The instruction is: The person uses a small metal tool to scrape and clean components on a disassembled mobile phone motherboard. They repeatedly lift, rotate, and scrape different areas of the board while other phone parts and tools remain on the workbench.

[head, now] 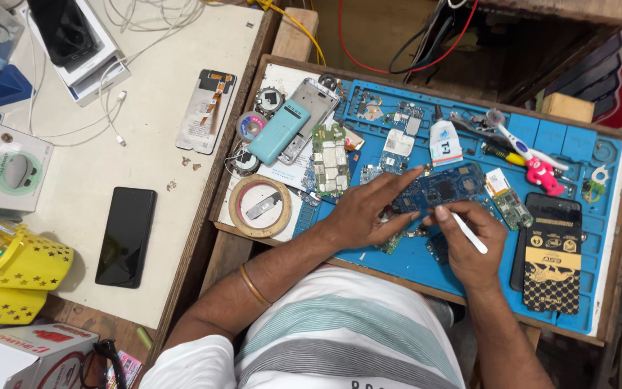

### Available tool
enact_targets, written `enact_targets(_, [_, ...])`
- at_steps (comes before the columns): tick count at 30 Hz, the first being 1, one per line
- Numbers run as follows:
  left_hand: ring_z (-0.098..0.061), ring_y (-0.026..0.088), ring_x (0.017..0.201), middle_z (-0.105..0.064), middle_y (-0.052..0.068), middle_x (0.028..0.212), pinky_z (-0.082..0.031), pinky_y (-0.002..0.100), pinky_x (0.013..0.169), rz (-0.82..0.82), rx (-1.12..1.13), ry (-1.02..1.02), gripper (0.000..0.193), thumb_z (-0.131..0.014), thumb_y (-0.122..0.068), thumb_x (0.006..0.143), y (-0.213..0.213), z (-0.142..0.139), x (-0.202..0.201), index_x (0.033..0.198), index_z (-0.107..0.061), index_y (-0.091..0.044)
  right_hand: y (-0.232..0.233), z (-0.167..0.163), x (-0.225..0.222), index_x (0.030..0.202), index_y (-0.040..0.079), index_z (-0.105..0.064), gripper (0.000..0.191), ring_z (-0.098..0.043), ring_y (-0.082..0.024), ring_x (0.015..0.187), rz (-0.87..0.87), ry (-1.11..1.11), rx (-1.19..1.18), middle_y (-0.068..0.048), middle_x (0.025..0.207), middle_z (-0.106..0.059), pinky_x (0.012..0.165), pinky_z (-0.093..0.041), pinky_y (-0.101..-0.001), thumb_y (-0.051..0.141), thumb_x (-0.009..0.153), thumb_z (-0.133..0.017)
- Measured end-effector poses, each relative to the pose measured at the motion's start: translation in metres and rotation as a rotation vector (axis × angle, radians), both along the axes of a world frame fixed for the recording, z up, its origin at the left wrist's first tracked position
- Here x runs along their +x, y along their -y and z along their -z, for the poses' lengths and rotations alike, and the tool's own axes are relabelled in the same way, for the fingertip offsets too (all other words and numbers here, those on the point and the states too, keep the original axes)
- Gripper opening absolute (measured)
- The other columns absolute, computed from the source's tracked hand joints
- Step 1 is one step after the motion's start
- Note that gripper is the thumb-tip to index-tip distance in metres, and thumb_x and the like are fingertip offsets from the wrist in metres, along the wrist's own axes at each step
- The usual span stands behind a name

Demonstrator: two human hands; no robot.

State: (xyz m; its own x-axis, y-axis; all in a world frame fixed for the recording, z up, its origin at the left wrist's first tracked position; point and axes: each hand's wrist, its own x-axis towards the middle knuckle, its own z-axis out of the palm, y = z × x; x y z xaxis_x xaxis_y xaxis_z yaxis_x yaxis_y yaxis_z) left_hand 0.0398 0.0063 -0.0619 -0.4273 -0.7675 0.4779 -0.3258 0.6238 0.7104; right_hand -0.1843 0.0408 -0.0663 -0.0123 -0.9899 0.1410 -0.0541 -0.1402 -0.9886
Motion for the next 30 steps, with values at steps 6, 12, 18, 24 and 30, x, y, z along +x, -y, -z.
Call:
enact_targets(6, [-0.071,0.020,0.078,-0.069,0.010,0.109,-0.058,0.033,0.061,-0.024,-0.005,0.055,0.078,-0.077,-0.038,0.096,0.002,-0.003,0.000,0.159,-0.037,-0.015,0.000,-0.002,-0.001,0.103,-0.004,-0.069,0.015,-0.071,-0.015,0.085,0.008,-0.041,-0.034,-0.012,0.093,-0.074,0.079,-0.056,-0.0250,0.011,0.105,-0.068])
enact_targets(12, [-0.074,0.020,0.090,-0.071,0.010,0.112,-0.061,0.033,0.071,-0.050,-0.066,-0.022,0.079,-0.077,-0.040,0.096,0.001,-0.009,0.000,0.160,-0.038,-0.013,0.001,-0.004,-0.002,0.111,-0.005,-0.068,0.017,-0.071,-0.016,0.086,0.093,0.008,-0.106,-0.014,0.098,-0.073,0.082,-0.057,-0.0262,0.012,0.108,-0.067])
enact_targets(18, [-0.075,0.014,0.094,-0.070,0.015,0.127,-0.065,0.027,0.074,-0.122,0.086,-0.164,0.077,-0.078,-0.035,0.097,0.003,-0.012,0.004,0.160,-0.040,-0.012,0.000,-0.013,0.004,0.118,-0.004,-0.067,0.019,-0.072,-0.016,0.088,0.039,0.076,-0.119,-0.015,0.111,-0.073,0.083,-0.059,-0.0272,0.011,0.108,-0.063])
enact_targets(24, [-0.066,0.008,0.076,-0.076,0.011,0.108,-0.054,0.021,0.063,-0.195,0.324,-0.378,0.075,-0.077,-0.028,0.095,0.012,-0.007,0.008,0.159,-0.043,-0.007,-0.002,-0.020,0.009,0.116,-0.002,-0.071,0.017,-0.074,-0.016,0.086,-0.023,-0.226,-0.268,-0.015,0.110,-0.074,0.077,-0.058,-0.0258,0.009,0.105,-0.063])
enact_targets(30, [-0.068,0.011,0.070,-0.071,0.012,0.115,-0.054,0.021,0.057,0.108,0.659,-0.868,0.061,-0.052,-0.045,0.104,0.026,0.005,0.012,0.154,-0.034,-0.013,-0.004,-0.023,0.012,0.117,-0.002,-0.070,0.018,-0.074,-0.017,0.086,-0.046,-0.345,-0.339,-0.016,0.111,-0.073,0.076,-0.058,-0.0255,0.008,0.103,-0.064])
